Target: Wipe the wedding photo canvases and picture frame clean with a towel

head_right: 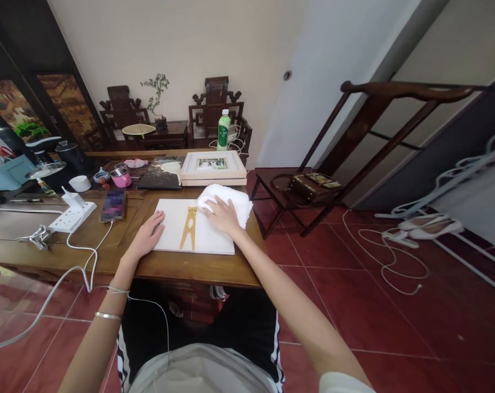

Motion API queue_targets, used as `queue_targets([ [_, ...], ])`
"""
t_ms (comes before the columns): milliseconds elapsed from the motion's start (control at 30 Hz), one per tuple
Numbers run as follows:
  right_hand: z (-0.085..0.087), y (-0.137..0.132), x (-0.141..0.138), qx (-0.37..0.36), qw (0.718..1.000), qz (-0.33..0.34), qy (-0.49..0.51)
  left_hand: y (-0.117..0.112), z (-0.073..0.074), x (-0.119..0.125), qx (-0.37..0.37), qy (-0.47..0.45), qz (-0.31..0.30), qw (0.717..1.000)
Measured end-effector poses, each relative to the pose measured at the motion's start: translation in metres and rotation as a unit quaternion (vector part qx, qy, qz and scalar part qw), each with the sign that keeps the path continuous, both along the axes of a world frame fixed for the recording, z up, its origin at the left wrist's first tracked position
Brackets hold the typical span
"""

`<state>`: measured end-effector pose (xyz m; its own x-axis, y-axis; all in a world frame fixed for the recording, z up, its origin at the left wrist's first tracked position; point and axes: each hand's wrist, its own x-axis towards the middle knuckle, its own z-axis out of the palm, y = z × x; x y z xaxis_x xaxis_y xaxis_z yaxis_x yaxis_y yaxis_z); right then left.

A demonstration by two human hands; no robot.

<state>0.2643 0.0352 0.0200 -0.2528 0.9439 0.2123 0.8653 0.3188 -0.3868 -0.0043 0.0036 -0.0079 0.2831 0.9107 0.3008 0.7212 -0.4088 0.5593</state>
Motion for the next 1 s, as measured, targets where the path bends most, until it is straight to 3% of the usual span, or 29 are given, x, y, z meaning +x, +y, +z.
queue_targets([
  [67, 0.003, 0.002, -0.019, 0.008, 1.000, -0.009, 0.002, 0.000, 0.000, 0.000, 0.000, -0.002, 0.000, 1.000],
  [133, 0.005, -0.013, -0.035, 0.014, 1.000, 0.016, -0.003, 0.000, -0.001, 0.000, 0.000, -0.005, 0.001, 1.000],
  [200, 0.006, -0.043, -0.045, 0.031, 0.996, 0.085, -0.013, 0.000, -0.001, 0.000, 0.001, -0.007, 0.003, 1.000],
  [333, 0.008, -0.106, -0.041, 0.069, 0.961, 0.268, -0.024, 0.001, -0.002, -0.001, 0.007, -0.001, -0.007, 1.000],
  [433, 0.009, -0.126, -0.024, 0.067, 0.946, 0.315, -0.023, 0.001, -0.003, -0.001, 0.011, 0.004, -0.011, 1.000],
  [533, 0.008, -0.114, -0.009, 0.068, 0.953, 0.295, -0.020, 0.001, -0.004, -0.001, 0.013, 0.003, -0.005, 1.000],
  [633, 0.007, -0.082, -0.002, 0.057, 0.968, 0.242, -0.033, 0.001, -0.004, 0.000, 0.010, -0.004, -0.004, 1.000],
  [833, 0.006, -0.009, -0.023, 0.032, 0.995, 0.072, -0.060, 0.001, -0.004, -0.001, 0.009, -0.008, -0.007, 1.000],
  [900, 0.007, -0.002, -0.035, 0.033, 0.996, 0.051, -0.063, 0.001, -0.005, -0.001, 0.012, -0.012, -0.006, 1.000],
  [1000, 0.008, -0.018, -0.049, 0.033, 0.994, 0.068, -0.073, 0.001, -0.006, -0.003, 0.015, -0.019, -0.007, 1.000],
])
